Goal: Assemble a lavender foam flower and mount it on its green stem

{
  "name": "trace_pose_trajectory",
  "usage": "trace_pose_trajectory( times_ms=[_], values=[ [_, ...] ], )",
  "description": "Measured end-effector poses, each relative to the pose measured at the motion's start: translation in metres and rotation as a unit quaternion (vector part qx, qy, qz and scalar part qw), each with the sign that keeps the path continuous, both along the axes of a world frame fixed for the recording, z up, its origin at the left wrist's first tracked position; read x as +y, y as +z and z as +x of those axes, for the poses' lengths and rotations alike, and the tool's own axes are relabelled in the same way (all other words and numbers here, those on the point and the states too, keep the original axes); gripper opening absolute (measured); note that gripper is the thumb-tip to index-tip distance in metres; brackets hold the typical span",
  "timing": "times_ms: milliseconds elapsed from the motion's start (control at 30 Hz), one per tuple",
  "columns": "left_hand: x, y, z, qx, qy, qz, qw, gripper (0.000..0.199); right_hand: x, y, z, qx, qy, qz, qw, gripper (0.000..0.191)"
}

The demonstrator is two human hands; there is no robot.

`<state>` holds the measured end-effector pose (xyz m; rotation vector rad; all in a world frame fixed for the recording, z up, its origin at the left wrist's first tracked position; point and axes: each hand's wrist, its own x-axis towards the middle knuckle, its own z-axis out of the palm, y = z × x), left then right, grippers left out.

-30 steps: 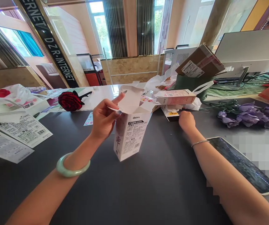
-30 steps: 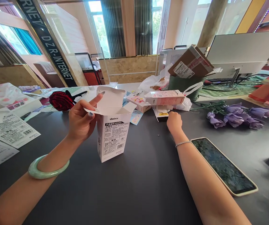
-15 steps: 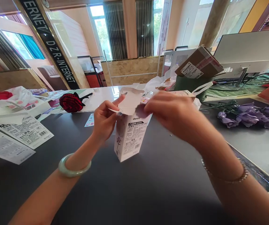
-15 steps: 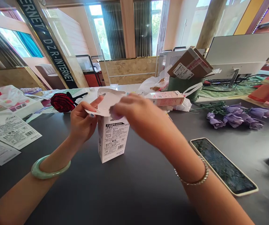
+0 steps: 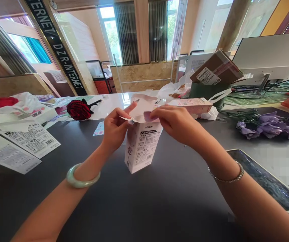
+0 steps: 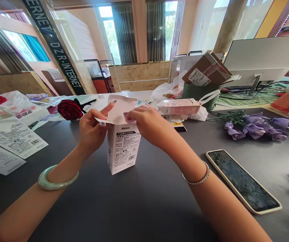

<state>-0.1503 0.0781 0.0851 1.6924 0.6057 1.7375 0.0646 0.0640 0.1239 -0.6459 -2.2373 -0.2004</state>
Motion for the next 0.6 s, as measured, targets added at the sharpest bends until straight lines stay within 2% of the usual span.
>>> trace_pose_trajectory(
  times_ms=[67, 133, 233, 333, 433, 467, 533, 600],
  values=[
    [0.001, -0.001, -0.001, 0.006, 0.001, 0.007, 1.000, 0.040, 0.000, 0.001, 0.000, -0.021, 0.005, -0.032, 0.999, 0.033],
    [0.005, -0.002, -0.003, -0.006, 0.026, 0.018, 0.999, 0.039, -0.001, 0.003, 0.001, -0.007, -0.001, -0.030, 1.000, 0.033],
    [0.019, -0.005, -0.014, -0.073, 0.121, 0.057, 0.988, 0.037, -0.001, 0.003, 0.008, 0.014, -0.034, -0.065, 0.997, 0.032],
    [0.039, -0.002, -0.043, -0.124, 0.263, 0.085, 0.953, 0.037, 0.006, -0.003, 0.017, -0.022, -0.103, -0.143, 0.984, 0.051],
    [0.057, 0.007, -0.087, -0.128, 0.339, 0.108, 0.926, 0.032, 0.017, -0.011, 0.023, -0.081, -0.141, -0.177, 0.971, 0.059],
    [0.060, 0.010, -0.103, -0.120, 0.365, 0.115, 0.916, 0.030, 0.020, -0.013, 0.025, -0.098, -0.141, -0.192, 0.966, 0.060],
    [0.065, 0.017, -0.134, -0.040, 0.464, 0.109, 0.878, 0.026, 0.023, -0.014, 0.027, -0.135, -0.126, -0.243, 0.952, 0.065],
    [0.066, 0.021, -0.161, 0.094, 0.543, 0.045, 0.833, 0.037, 0.021, -0.014, 0.029, -0.182, -0.116, -0.313, 0.925, 0.069]
  ],
)
